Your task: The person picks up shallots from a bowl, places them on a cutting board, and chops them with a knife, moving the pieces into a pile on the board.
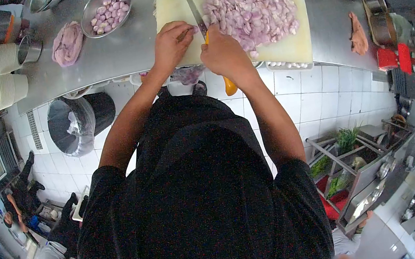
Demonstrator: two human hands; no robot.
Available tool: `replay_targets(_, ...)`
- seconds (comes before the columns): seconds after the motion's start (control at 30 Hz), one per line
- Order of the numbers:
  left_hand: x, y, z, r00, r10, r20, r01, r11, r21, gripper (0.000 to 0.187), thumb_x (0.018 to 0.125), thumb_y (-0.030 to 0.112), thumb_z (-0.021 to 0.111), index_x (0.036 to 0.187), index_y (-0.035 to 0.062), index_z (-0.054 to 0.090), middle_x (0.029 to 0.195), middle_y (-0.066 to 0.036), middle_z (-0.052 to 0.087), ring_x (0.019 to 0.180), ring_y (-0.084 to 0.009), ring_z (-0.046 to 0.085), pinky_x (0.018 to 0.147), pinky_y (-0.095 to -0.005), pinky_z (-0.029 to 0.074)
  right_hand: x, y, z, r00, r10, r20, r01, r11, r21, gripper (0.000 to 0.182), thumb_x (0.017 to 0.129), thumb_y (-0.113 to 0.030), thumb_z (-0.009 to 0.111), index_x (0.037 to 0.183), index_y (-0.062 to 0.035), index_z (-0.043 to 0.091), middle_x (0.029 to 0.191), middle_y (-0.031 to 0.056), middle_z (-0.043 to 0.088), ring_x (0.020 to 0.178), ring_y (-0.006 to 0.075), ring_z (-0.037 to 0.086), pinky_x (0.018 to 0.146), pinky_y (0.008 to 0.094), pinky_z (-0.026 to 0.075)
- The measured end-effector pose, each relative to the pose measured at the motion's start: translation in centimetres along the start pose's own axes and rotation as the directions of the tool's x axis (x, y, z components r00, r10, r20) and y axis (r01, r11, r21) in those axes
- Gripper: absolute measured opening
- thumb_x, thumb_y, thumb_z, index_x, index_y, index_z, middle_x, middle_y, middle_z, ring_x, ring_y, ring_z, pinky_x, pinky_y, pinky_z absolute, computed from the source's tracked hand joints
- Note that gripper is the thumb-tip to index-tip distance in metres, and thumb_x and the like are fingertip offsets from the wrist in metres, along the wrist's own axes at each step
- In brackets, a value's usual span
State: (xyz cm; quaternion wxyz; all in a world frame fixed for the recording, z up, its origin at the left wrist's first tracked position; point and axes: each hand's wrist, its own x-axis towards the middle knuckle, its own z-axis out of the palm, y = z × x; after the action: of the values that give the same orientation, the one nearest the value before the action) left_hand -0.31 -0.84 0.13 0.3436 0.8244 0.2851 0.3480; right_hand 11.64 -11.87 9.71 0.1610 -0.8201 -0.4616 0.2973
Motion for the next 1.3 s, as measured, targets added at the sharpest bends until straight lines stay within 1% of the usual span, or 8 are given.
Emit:
replay_targets(0.3,0.1,-0.5,0.2,1.000,0.005,0.006,-0.005,1.000,0.013,0.017,0.082,0.013,0.072,0.096,0.0036,0.074,0.098,-0.010,0.072,0.093,-0.0292,0.067,0.084,-0.0379,0.053,0.2,-1.9,-1.9,0.979,0.131,0.158,-0.148,0.984,0.098,0.028,0.092,-0.016,0.054,0.109,0.0052,0.045,0.084,0.0339,0.064,0.079,0.0495,0.066,0.074,0.0548,0.051)
replay_targets(0.4,0.2,-0.6,0.2,1.000,0.004,0.003,-0.004,1.000,0.013,0.017,0.082,0.013,0.072,0.096,0.0037,0.074,0.097,-0.010,0.072,0.093,-0.0293,0.067,0.084,-0.0379,0.053,2.1,1.6,3.2,0.942,-0.278,-0.188,0.255,0.957,-0.138,0.028,0.094,-0.015,0.054,0.110,0.0059,0.044,0.080,0.0282,0.066,0.060,0.0380,0.068,0.060,0.0480,0.054)
replay_targets(0.63,0.1,-0.7,0.2,1.000,0.020,0.010,-0.020,1.000,0.009,0.016,0.083,0.014,0.071,0.096,0.0044,0.074,0.098,-0.010,0.072,0.093,-0.0302,0.067,0.085,-0.0386,0.053,0.3,-2.4,-1.6,0.979,0.130,0.155,-0.145,0.985,0.091,0.028,0.092,-0.013,0.054,0.108,0.0064,0.043,0.082,0.0341,0.063,0.079,0.0502,0.065,0.073,0.0556,0.050)
replay_targets(0.73,0.1,-0.9,0.4,1.000,0.012,0.004,-0.012,1.000,0.027,0.016,0.083,0.014,0.071,0.096,0.0044,0.074,0.098,-0.010,0.072,0.093,-0.0305,0.067,0.085,-0.0388,0.053,3.4,3.4,5.5,0.895,-0.365,-0.257,0.303,0.919,-0.252,0.028,0.093,-0.014,0.054,0.108,0.0069,0.042,0.079,0.0284,0.065,0.059,0.0381,0.067,0.058,0.0476,0.054)
replay_targets(0.9,0.1,-0.9,0.3,1.000,0.022,0.006,-0.022,1.000,0.014,0.016,0.083,0.014,0.071,0.095,0.0039,0.074,0.097,-0.010,0.072,0.093,-0.0302,0.067,0.085,-0.0387,0.053,0.3,-3.1,-1.9,0.977,0.141,0.163,-0.158,0.983,0.096,0.025,0.089,-0.009,0.053,0.108,0.0038,0.043,0.085,0.0343,0.064,0.084,0.0522,0.064,0.075,0.0576,0.049)
replay_targets(1.0,0.1,-0.9,0.4,1.000,0.014,-0.001,-0.014,1.000,0.012,0.015,0.083,0.013,0.071,0.094,0.0040,0.074,0.097,-0.010,0.072,0.093,-0.0304,0.066,0.085,-0.0387,0.053,2.3,0.6,4.0,0.953,-0.224,-0.203,0.194,0.968,-0.157,0.025,0.090,-0.009,0.053,0.108,0.0050,0.043,0.083,0.0320,0.065,0.067,0.0444,0.067,0.061,0.0509,0.053)
replay_targets(1.17,0.2,-0.5,0.0,1.000,0.018,0.022,-0.019,0.999,0.033,0.014,0.083,0.012,0.070,0.094,0.0043,0.074,0.096,-0.010,0.072,0.093,-0.0304,0.066,0.085,-0.0390,0.053,1.2,-0.8,0.4,0.999,-0.025,0.028,0.025,1.000,-0.007,0.026,0.090,-0.012,0.053,0.108,0.0050,0.044,0.085,0.0338,0.064,0.080,0.0505,0.065,0.074,0.0574,0.051)
replay_targets(1.3,0.1,-0.5,0.2,1.000,0.026,-0.006,-0.025,0.999,0.038,0.013,0.082,0.010,0.070,0.093,0.0043,0.074,0.096,-0.010,0.072,0.093,-0.0305,0.067,0.084,-0.0389,0.053,2.6,1.8,4.4,0.965,-0.189,-0.181,0.169,0.978,-0.122,0.027,0.090,-0.012,0.053,0.108,0.0062,0.044,0.084,0.0330,0.064,0.075,0.0493,0.066,0.070,0.0558,0.053)
